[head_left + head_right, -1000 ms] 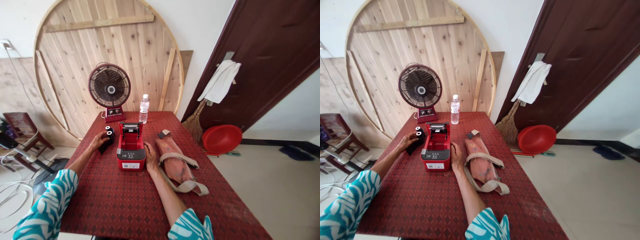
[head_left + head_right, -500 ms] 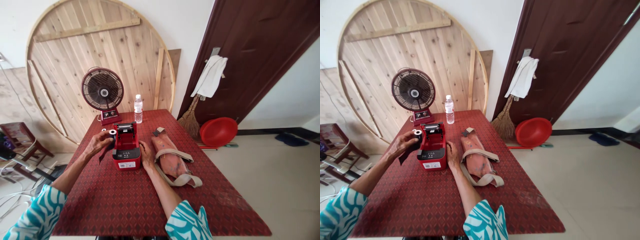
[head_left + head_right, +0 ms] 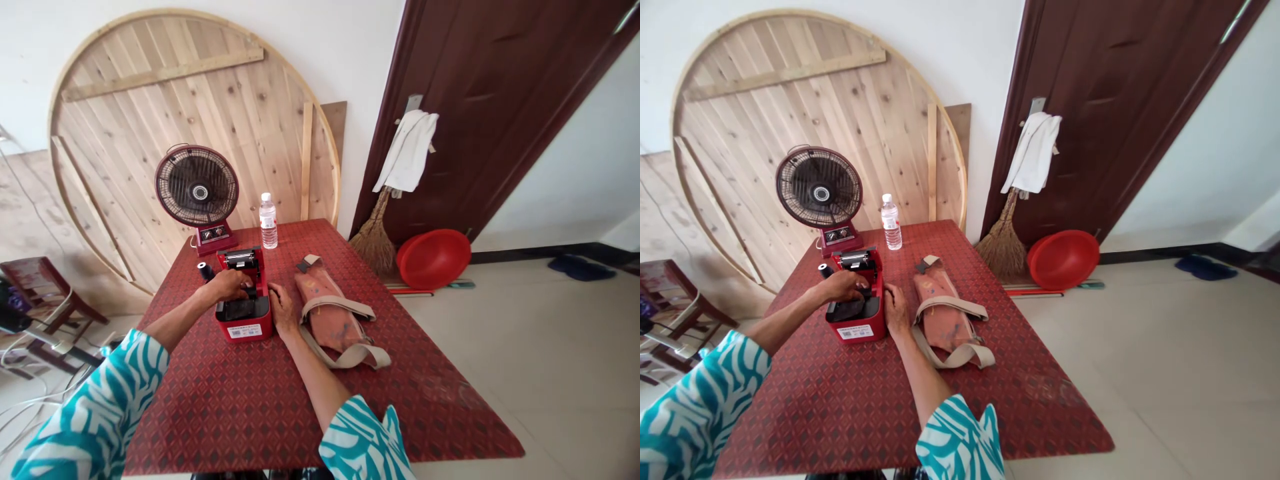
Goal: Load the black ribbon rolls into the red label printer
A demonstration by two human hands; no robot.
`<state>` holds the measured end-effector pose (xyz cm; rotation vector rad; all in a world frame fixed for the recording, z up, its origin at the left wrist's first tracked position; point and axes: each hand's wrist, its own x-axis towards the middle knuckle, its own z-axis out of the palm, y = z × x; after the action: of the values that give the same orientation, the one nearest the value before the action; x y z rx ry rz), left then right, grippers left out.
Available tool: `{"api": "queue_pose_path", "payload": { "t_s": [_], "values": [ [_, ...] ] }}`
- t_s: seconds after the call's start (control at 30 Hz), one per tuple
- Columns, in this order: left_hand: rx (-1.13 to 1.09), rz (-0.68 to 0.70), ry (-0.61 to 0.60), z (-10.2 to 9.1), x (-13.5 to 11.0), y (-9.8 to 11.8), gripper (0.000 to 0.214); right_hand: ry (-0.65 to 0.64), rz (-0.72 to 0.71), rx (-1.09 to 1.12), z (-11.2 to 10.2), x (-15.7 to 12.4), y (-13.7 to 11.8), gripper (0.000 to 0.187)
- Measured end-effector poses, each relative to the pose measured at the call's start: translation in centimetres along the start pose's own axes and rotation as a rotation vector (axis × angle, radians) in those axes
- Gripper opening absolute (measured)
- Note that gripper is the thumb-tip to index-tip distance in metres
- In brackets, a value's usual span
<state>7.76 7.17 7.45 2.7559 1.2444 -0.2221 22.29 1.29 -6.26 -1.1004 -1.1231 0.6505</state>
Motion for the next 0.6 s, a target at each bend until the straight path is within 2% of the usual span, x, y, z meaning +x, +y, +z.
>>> {"api": "queue_pose_path", "payload": {
  "t_s": [0.1, 0.2, 0.3, 0.43, 0.6],
  "values": [
    [0.029, 0.031, -0.039, 0.1, 0.5, 0.1, 0.025, -0.005, -0.002, 0.003, 0.0, 0.1, 0.3, 0.03],
    [-0.226, 0.049, 0.025, 0.2, -0.9, -0.2, 0.027, -0.01, -0.007, -0.004, 0.1, 0.1, 0.4, 0.03],
    [-0.539, 0.015, 0.236, 1.2, -4.1, -0.1, 0.033, -0.002, -0.005, -0.004, 0.1, 0.1, 0.5, 0.03],
    [-0.697, 0.042, 0.462, 4.0, -7.9, 1.1, 0.038, 0.012, 0.004, -0.004, 0.1, 0.0, 0.3, 0.03],
    [-0.711, 0.034, 0.717, 6.9, -8.5, 2.3, 0.049, -0.013, 0.024, -0.001, -0.2, -0.2, -0.1, 0.03]
  ]
}}
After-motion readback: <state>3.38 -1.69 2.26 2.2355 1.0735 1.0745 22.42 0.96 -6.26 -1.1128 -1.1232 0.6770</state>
